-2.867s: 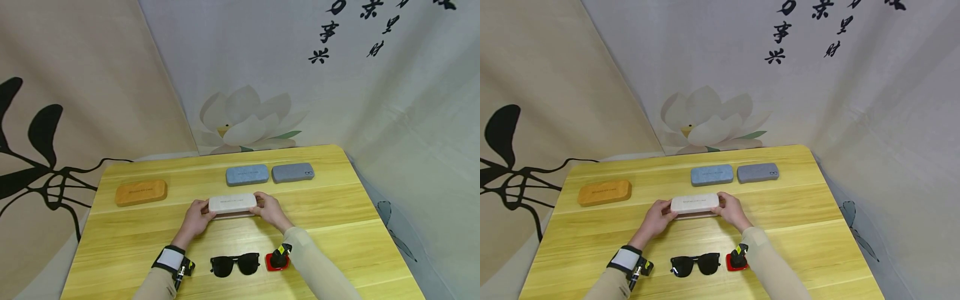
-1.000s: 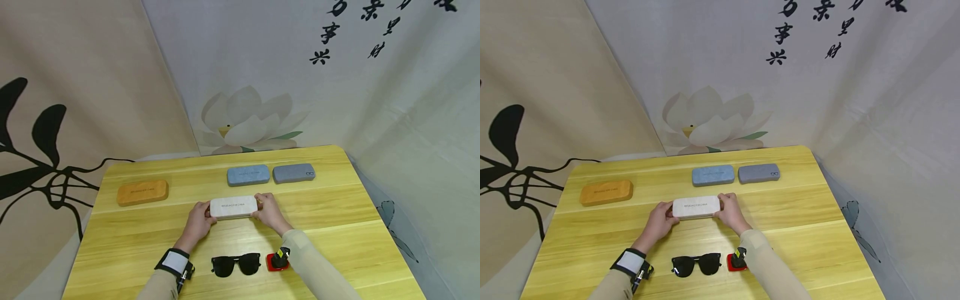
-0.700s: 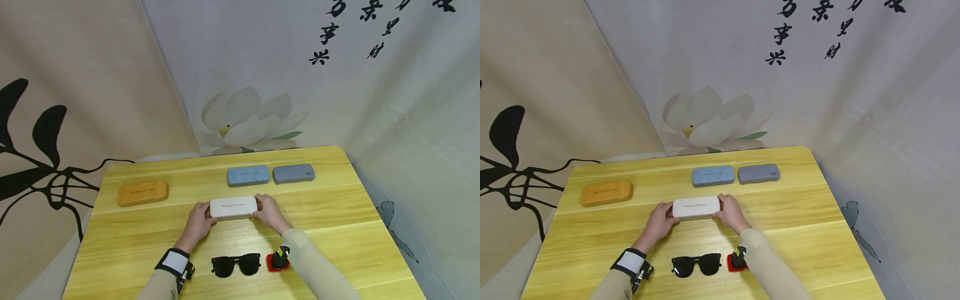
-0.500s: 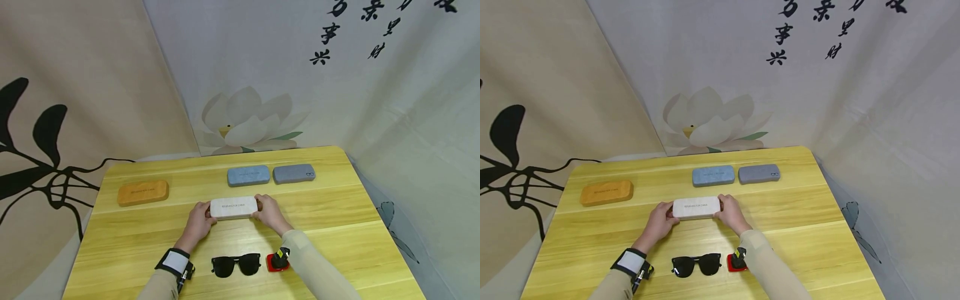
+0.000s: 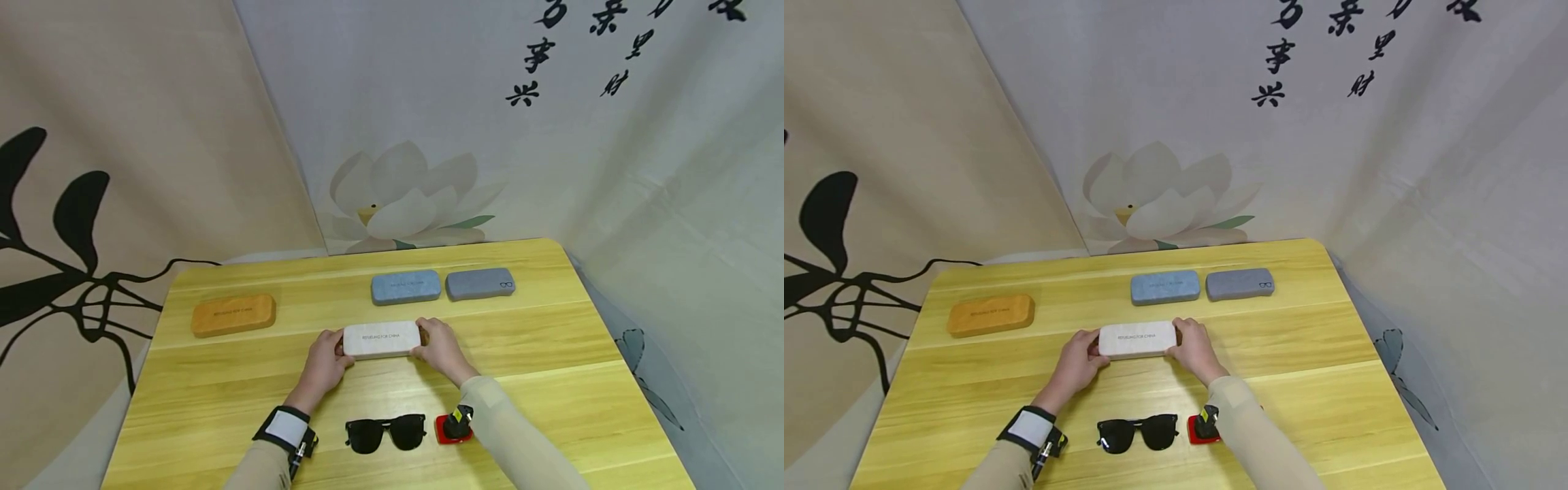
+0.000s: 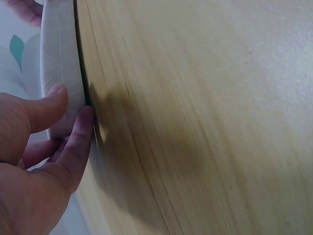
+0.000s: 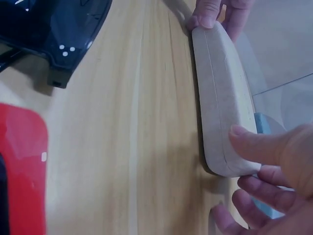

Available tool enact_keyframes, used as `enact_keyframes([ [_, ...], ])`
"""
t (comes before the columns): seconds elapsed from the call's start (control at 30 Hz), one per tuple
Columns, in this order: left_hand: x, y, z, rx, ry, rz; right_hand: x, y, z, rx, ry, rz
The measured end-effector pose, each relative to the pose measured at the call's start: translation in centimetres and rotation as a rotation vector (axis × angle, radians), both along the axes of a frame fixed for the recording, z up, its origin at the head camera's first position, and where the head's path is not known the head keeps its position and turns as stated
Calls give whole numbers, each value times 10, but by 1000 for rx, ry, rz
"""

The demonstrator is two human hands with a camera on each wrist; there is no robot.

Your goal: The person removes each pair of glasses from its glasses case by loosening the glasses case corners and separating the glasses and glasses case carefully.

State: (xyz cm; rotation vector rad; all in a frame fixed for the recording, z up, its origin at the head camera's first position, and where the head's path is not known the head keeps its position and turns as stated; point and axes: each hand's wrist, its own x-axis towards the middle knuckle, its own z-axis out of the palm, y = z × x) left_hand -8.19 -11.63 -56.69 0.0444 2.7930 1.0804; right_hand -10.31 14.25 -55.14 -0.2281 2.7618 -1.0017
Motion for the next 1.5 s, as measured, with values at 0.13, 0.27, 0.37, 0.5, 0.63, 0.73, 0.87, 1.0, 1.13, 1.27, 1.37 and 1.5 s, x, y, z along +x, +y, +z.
enact_keyframes([
  [0.13, 0, 0, 0, -4, 7, -6, 0, 0, -1, -4, 2, -1],
  [0.27, 0, 0, -2, -9, 13, -7, 2, -1, 0, -34, -11, -17],
  [0.37, 0, -1, -3, -14, 17, -7, 3, -3, -1, -58, -17, -29],
  [0.5, 0, -1, -3, -19, 18, -9, 3, -4, -2, -67, -15, -35],
  [0.63, 0, 0, -3, -15, 15, -6, 3, -3, -3, -78, -20, -35],
  [0.73, 0, 0, -4, -11, 14, -2, 3, -3, -4, -92, -20, -39],
  [0.87, 0, 0, -5, -4, 14, 2, 4, -4, -4, -94, 4, -37],
  [1.0, 2, 0, -5, -2, 14, 2, 6, -5, -5, -72, 41, -34],
  [1.13, 3, -1, -4, -2, 16, 3, 7, -8, -6, -54, 68, -30],
  [1.27, 4, -4, -2, -14, 25, 4, 8, -12, -7, -59, 82, -20],
  [1.37, 4, -6, -2, -25, 31, 4, 9, -14, -6, -65, 97, -5],
  [1.5, 4, -11, -2, -23, 37, 19, 9, -18, -5, -70, 113, 30],
])
